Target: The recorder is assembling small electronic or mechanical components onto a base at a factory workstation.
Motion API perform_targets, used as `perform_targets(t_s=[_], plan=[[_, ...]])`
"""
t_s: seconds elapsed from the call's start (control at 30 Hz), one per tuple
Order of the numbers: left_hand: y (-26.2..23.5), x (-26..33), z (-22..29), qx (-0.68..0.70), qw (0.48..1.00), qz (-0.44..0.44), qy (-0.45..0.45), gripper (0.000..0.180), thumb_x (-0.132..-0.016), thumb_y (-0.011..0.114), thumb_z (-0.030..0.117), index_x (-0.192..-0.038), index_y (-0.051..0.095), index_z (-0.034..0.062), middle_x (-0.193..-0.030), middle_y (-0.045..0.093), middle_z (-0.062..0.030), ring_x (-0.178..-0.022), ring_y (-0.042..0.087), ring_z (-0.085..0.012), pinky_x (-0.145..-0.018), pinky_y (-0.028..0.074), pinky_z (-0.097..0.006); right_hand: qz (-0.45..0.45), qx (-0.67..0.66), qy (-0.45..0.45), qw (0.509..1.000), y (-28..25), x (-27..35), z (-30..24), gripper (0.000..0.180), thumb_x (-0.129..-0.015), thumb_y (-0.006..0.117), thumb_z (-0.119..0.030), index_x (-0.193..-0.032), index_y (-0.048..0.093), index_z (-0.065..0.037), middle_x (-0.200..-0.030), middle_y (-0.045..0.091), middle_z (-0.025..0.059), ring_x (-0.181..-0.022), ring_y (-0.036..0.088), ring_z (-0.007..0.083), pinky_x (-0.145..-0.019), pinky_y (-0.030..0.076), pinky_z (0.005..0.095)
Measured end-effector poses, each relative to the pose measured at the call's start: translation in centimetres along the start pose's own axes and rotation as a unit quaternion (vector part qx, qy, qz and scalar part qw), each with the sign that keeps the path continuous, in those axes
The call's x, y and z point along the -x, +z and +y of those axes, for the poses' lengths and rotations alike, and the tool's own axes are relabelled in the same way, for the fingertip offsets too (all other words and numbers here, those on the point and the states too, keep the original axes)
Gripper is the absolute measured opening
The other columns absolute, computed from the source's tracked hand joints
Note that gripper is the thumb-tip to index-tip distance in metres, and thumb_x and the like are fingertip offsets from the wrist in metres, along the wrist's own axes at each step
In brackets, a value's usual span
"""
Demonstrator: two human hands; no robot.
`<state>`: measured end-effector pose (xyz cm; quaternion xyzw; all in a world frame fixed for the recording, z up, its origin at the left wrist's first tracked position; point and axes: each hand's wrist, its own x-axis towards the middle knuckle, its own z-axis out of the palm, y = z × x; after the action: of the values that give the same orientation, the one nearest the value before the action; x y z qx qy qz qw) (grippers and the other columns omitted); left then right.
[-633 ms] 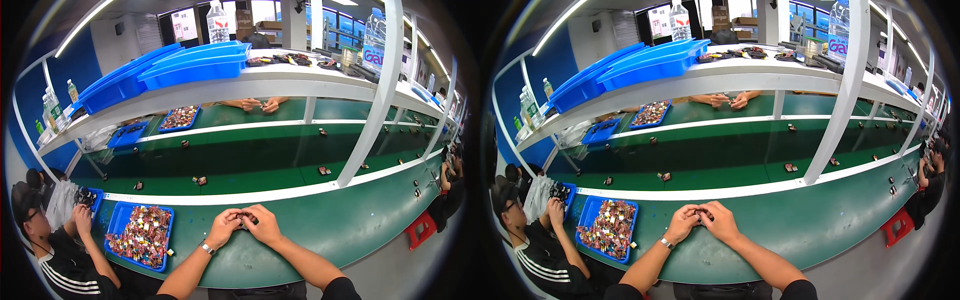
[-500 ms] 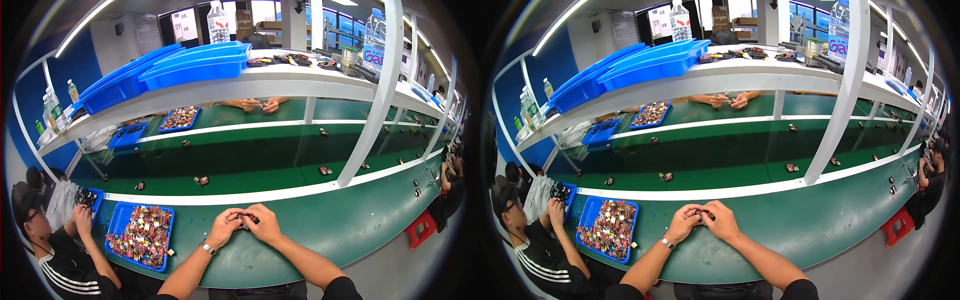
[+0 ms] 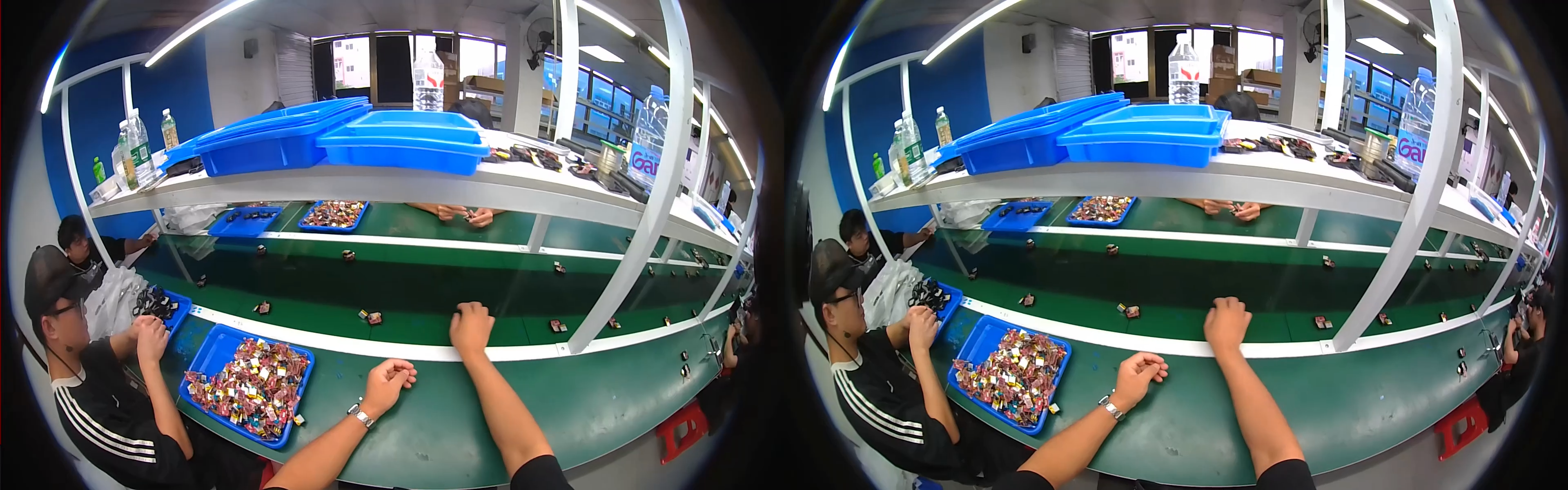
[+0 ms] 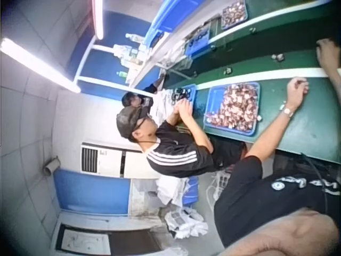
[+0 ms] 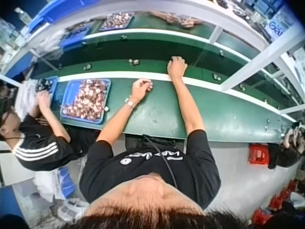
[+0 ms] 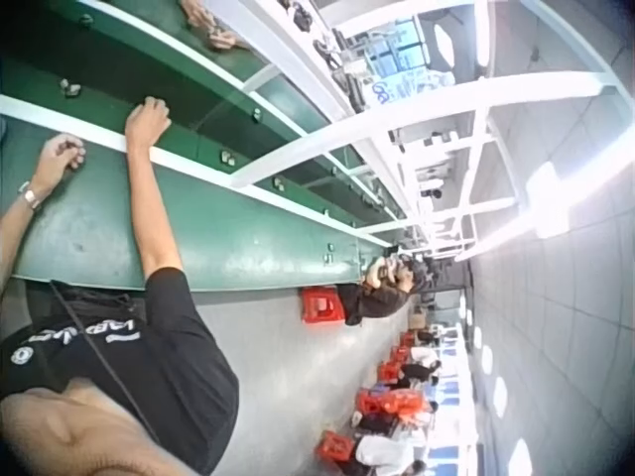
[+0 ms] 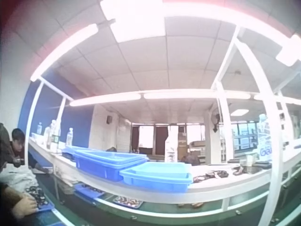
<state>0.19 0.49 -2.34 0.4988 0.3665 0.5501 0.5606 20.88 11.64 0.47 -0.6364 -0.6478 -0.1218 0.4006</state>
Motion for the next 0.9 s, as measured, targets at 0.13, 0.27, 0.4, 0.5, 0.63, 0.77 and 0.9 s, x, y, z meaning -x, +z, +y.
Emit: perform_targets(t_s=[0.13, 0.27, 0.4, 0.5, 0.63, 0.77, 0.9], plan=[[-0.6, -0.1, 0.1, -0.104, 0.991, 0.065, 0.058, 0.013, -0.092, 0.054, -0.001, -0.097, 0.065, -0.0029, -0.089, 0.070, -0.0095, -0.074, 0.065, -0.0120, -0.065, 0.053, -0.025, -0.135, -0.184, -0.007, 0.974, 3.3, 1.4, -5.8, 0.038, -0.078, 0.075, -0.023, -0.109, 0.065, -0.003, -0.097, 0.066, 0.0136, -0.097, 0.062, 0.0333, -0.085, 0.050, 0.0421], [-2.5, -1.2, 0.2, -0.157, 0.973, 0.138, 0.102, 0.014, -0.088, 0.052, -0.004, -0.091, 0.065, -0.0021, -0.082, 0.069, -0.0070, -0.066, 0.061, -0.0082, -0.062, 0.050, -0.022, -0.200, -0.124, 0.028, 0.972, 6.0, 1.9, -11.5, 0.053, -0.076, 0.080, -0.033, -0.107, 0.059, 0.004, -0.103, 0.063, 0.0192, -0.099, 0.060, 0.0365, -0.086, 0.051, 0.0431], [-2.6, -1.4, 0.7, -0.144, 0.974, 0.164, 0.068, 0.013, -0.086, 0.052, -0.005, -0.090, 0.065, -0.0023, -0.080, 0.069, -0.0073, -0.062, 0.059, -0.0083, -0.058, 0.049, -0.023, -0.200, -0.080, 0.040, 0.976, 7.9, 1.6, -12.9, 0.048, -0.074, 0.081, -0.030, -0.103, 0.060, 0.002, -0.103, 0.064, 0.0195, -0.100, 0.061, 0.0365, -0.086, 0.052, 0.0427], [-2.7, -1.7, 0.0, -0.128, 0.978, 0.148, 0.075, 0.013, -0.086, 0.053, -0.005, -0.090, 0.064, -0.0026, -0.078, 0.069, -0.0076, -0.061, 0.059, -0.0085, -0.056, 0.048, -0.023, -0.172, -0.162, 0.090, 0.968, 8.0, 1.7, -11.1, 0.044, -0.070, 0.080, -0.021, -0.105, 0.063, 0.000, -0.100, 0.067, 0.0174, -0.098, 0.064, 0.0319, -0.087, 0.052, 0.0407], [-3.6, -1.7, -0.1, -0.105, 0.977, 0.167, 0.075, 0.009, -0.087, 0.055, -0.001, -0.091, 0.063, -0.0020, -0.078, 0.069, -0.0075, -0.060, 0.060, -0.0089, -0.055, 0.048, -0.023, -0.169, -0.307, 0.000, 0.936, 2.7, 3.7, -6.7, 0.049, -0.069, 0.082, -0.017, -0.111, 0.062, -0.003, -0.099, 0.071, 0.0121, -0.093, 0.068, 0.0247, -0.083, 0.053, 0.0377], [-2.9, -1.7, 1.3, -0.088, 0.993, 0.078, 0.009, 0.019, -0.096, 0.051, 0.011, -0.104, 0.061, -0.0027, -0.088, 0.069, -0.0098, -0.066, 0.060, -0.0095, -0.058, 0.048, -0.022, -0.278, -0.319, -0.030, 0.905, -7.3, 6.0, -2.5, 0.057, -0.075, 0.080, -0.014, -0.126, 0.056, -0.008, -0.117, 0.067, 0.0060, -0.112, 0.059, 0.0224, -0.090, 0.050, 0.0336], [-0.2, -0.5, 3.0, -0.033, 0.979, -0.138, -0.149, 0.038, -0.104, 0.044, 0.027, -0.122, 0.059, -0.0029, -0.098, 0.068, -0.0102, -0.077, 0.063, -0.0119, -0.068, 0.053, -0.025, -0.301, -0.349, -0.086, 0.883, -11.1, 8.0, -1.1, 0.058, -0.076, 0.078, -0.008, -0.130, 0.056, -0.009, -0.120, 0.063, 0.0097, -0.114, 0.057, 0.0283, -0.096, 0.049, 0.0377]])
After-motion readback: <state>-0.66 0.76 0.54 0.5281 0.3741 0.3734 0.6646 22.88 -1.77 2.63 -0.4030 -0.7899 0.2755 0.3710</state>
